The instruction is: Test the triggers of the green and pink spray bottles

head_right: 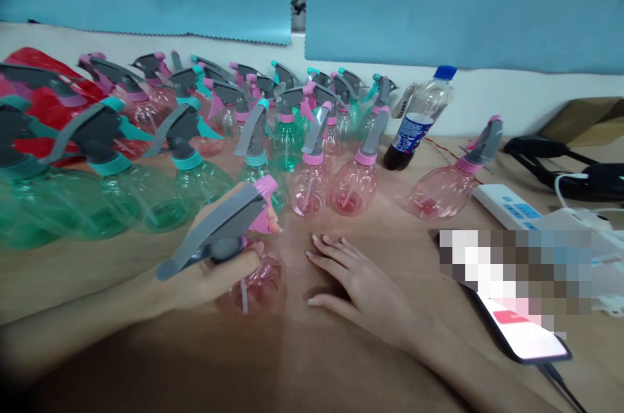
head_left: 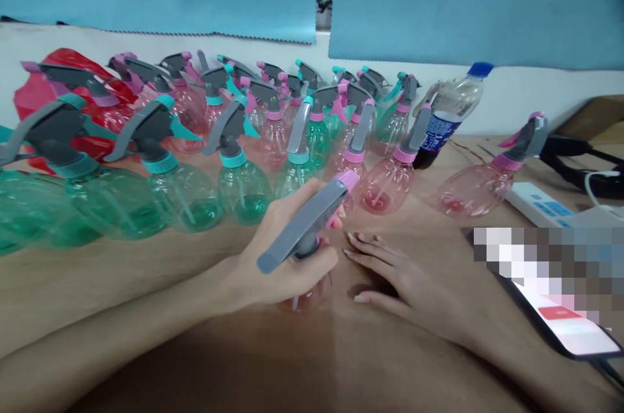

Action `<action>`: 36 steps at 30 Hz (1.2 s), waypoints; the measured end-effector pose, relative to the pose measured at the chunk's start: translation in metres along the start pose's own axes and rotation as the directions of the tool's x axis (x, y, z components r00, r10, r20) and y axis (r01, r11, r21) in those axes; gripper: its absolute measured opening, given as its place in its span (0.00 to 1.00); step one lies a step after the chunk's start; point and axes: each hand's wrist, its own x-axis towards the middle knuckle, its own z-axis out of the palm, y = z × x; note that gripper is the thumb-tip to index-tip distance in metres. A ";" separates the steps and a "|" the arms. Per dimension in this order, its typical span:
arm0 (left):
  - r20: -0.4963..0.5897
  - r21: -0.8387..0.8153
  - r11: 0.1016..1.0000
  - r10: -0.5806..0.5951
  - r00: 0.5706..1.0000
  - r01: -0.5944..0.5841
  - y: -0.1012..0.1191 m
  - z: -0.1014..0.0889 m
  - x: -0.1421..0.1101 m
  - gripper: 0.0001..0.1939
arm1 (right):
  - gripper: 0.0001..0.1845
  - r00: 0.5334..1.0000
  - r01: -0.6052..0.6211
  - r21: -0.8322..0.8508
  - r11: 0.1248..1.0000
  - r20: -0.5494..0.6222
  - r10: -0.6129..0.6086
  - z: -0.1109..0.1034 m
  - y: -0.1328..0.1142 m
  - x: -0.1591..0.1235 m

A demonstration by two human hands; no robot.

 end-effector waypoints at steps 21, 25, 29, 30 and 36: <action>0.042 -0.093 0.994 0.068 0.997 -0.064 -0.017 0.007 0.000 0.29 | 0.33 0.999 -0.032 -0.013 0.999 0.036 0.032 -0.004 -0.003 0.001; 0.009 -0.042 0.997 0.072 0.997 -0.072 -0.023 0.012 -0.002 0.28 | 0.34 0.999 -0.025 -0.003 1.000 0.030 0.025 -0.003 -0.002 0.001; -0.009 -0.049 0.994 0.100 0.995 -0.100 -0.024 0.013 -0.002 0.28 | 0.34 0.999 -0.027 0.000 1.000 0.023 0.027 -0.003 -0.002 0.001; -0.005 -0.058 0.994 0.097 0.995 -0.097 -0.023 0.012 -0.001 0.28 | 0.34 0.999 -0.024 -0.006 1.000 0.027 0.025 -0.003 -0.002 0.001; 0.052 -0.124 0.992 0.044 0.998 -0.038 -0.013 0.006 0.000 0.28 | 0.33 0.999 -0.020 -0.045 0.999 0.043 0.022 -0.003 -0.002 0.000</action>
